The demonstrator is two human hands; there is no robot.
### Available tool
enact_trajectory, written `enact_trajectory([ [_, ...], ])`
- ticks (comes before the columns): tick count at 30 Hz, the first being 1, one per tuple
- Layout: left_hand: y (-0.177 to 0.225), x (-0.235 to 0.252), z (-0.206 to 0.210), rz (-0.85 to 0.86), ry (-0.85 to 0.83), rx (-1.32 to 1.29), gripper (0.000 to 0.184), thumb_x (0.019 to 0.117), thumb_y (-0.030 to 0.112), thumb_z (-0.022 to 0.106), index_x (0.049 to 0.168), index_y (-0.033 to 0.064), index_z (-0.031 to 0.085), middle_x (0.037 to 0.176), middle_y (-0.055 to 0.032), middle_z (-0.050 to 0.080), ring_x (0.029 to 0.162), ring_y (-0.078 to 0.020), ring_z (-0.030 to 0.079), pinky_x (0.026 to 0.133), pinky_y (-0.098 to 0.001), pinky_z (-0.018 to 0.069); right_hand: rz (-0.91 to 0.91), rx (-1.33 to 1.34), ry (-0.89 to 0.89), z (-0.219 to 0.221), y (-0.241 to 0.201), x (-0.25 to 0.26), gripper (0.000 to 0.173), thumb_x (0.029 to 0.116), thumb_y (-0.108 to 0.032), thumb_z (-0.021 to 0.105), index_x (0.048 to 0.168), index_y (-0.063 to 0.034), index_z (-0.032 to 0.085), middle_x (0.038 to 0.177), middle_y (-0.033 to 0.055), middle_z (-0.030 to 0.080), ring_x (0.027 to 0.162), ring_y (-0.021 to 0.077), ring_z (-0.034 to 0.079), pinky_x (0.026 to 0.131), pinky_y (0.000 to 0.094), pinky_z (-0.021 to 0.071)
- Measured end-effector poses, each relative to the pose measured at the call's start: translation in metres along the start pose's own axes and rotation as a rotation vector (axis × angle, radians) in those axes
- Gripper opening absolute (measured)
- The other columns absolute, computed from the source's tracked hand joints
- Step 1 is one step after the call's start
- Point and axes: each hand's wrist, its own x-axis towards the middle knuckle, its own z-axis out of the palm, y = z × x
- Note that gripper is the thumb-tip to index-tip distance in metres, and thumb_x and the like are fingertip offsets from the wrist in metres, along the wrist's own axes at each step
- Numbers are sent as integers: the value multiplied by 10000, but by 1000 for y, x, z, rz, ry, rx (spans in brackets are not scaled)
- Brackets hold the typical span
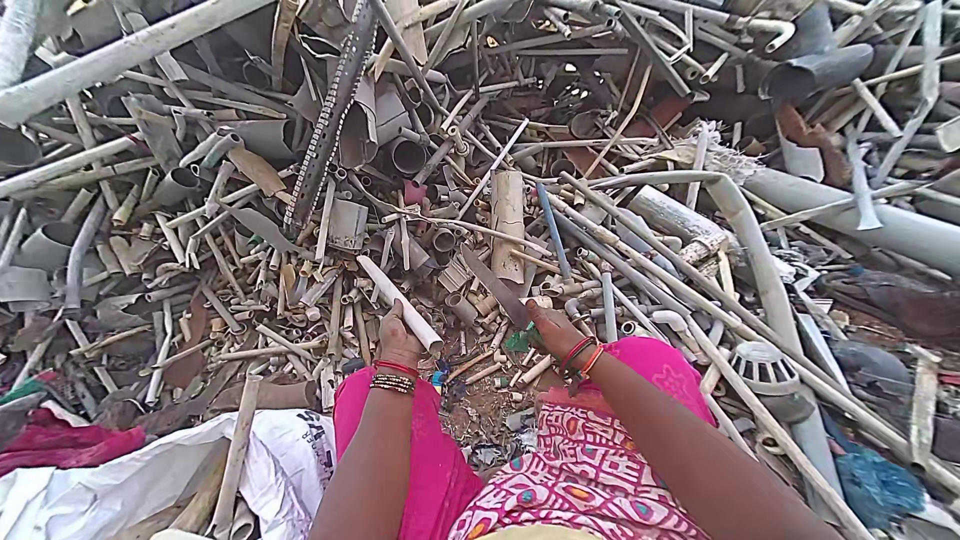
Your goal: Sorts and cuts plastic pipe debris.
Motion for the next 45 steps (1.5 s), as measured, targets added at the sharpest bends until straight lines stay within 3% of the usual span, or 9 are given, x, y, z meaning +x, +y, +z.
enact_trajectory([
  [5,-10,-18,7,-142,-234,247,264,1133,307,309,1164,108,479,724,-39,568,496,-97,549,432,-219,478,52,-272,139,-3,-8,1,501,1129,-359,359,1388,44,508,1098,251,653,1027,359,650,959,528,477],
  [9,-25,-37,8,-5,-456,656,256,968,-98,505,1193,-1,431,778,-27,554,547,-44,551,500,-167,486,128,-537,149,0,-27,-9,593,1071,-129,447,1615,-20,238,1527,262,445,1335,414,536,1072,533,452],
  [14,-34,-32,-3,198,-596,1121,378,926,-21,651,1282,-59,534,1006,-114,633,811,-121,633,747,-283,550,-247,-861,-75,10,-15,-11,577,1030,-11,466,1590,-132,393,1399,330,515,1033,499,653,834,605,525],
  [18,-25,-37,-1,463,-489,1692,438,969,110,677,1382,-3,585,1337,-276,596,1182,-441,611,1007,-619,455,-15,-898,101,-24,-15,3,642,1030,-2,445,1622,-229,342,1380,315,539,1063,487,648,869,591,510],
  [22,-29,-50,5,629,-347,1854,427,947,71,689,1359,-2,605,1348,-273,596,1179,-450,624,983,-602,482,339,-801,279,-55,-13,16,673,1038,-37,475,1646,-222,252,1459,269,504,1124,443,652,912,569,521],
  [27,-35,-50,11,701,-256,1963,488,896,-25,674,1356,-116,538,1334,-324,588,1233,-458,600,1056,-567,448,10,-847,-202,-14,-6,-6,564,1088,-146,454,1629,-202,304,1394,288,565,1182,496,615,946,660,475],
  [32,-43,-45,8,911,-228,1890,317,897,-58,660,1205,-128,629,1203,-332,647,1158,-472,639,1016,-568,476,356,-797,122,-50,-10,4,633,1049,-76,447,1640,-207,263,1360,282,589,1210,465,618,948,617,499],
  [36,-44,-41,4,1021,-217,1950,342,834,-117,682,1173,-135,640,1181,-340,645,1133,-486,643,975,-588,487,240,-811,-80,-41,-6,-9,546,1076,-127,452,1605,-150,322,1304,312,615,1222,502,601,970,659,472],
  [45,-31,-34,-8,360,-441,1810,373,1042,269,613,1285,-13,644,1216,-271,659,1158,-418,628,1018,-595,451,243,-794,57,-38,-9,-22,517,1087,-158,444,1596,-165,348,1292,289,625,1207,481,615,957,639,488],
])
